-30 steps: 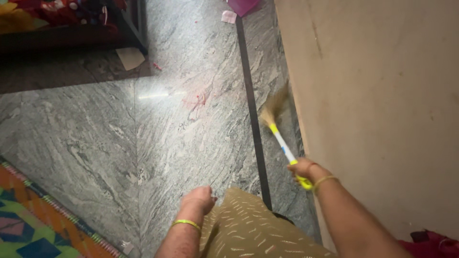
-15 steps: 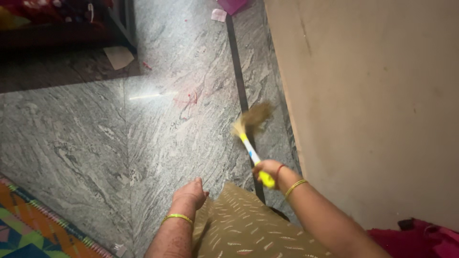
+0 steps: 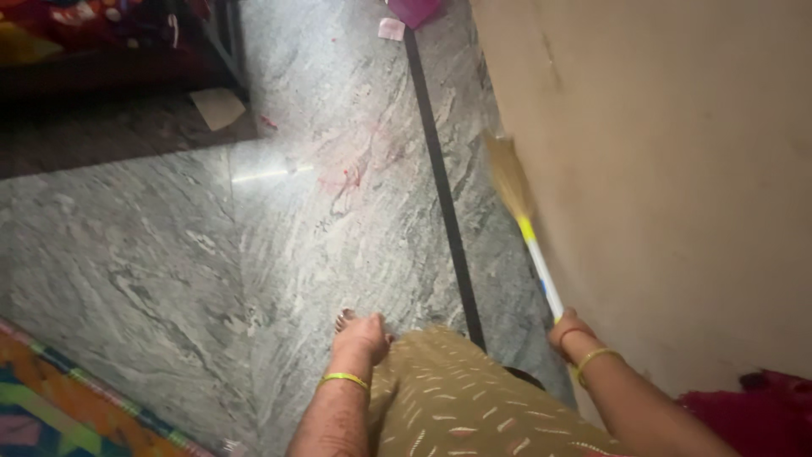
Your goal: The person sweeps the floor with a broom and then wipes down and folds a woven folding cot.
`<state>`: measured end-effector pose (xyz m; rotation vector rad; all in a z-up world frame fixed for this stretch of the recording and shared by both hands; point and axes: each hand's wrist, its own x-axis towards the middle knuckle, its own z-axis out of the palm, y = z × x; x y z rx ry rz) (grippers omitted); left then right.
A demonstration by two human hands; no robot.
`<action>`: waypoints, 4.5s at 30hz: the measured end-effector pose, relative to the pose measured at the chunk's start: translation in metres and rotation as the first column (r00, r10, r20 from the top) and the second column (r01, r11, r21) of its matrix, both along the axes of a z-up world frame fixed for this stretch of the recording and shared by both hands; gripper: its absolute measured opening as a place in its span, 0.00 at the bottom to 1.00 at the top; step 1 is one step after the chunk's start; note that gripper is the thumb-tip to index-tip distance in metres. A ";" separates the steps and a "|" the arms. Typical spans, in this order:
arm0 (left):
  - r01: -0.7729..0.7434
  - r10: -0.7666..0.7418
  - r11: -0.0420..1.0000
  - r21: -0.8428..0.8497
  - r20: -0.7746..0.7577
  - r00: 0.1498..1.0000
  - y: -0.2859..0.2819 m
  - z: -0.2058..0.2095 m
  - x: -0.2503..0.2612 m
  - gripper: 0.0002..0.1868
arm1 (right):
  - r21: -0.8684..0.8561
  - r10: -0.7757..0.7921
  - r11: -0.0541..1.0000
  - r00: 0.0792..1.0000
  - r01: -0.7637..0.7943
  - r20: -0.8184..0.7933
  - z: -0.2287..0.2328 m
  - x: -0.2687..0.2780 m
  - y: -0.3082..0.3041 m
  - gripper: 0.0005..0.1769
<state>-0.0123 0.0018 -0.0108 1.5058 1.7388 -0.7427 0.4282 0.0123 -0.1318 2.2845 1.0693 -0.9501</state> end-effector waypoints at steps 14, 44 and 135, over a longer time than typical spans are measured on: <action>-0.234 0.243 0.967 -0.097 0.087 0.966 0.041 -0.009 -0.120 0.22 | -0.201 -0.280 0.960 0.684 0.194 -0.674 -0.013 -0.238 0.115 0.14; -0.105 0.118 0.989 -0.108 0.122 0.986 0.089 -0.013 -0.202 0.28 | -0.506 -0.605 0.709 0.055 0.491 -0.795 0.064 -0.341 0.149 0.06; 0.362 -0.410 0.895 0.261 0.162 0.898 0.330 0.002 0.007 0.15 | 0.030 0.007 1.000 0.937 0.004 -0.349 -0.006 -0.061 0.121 0.43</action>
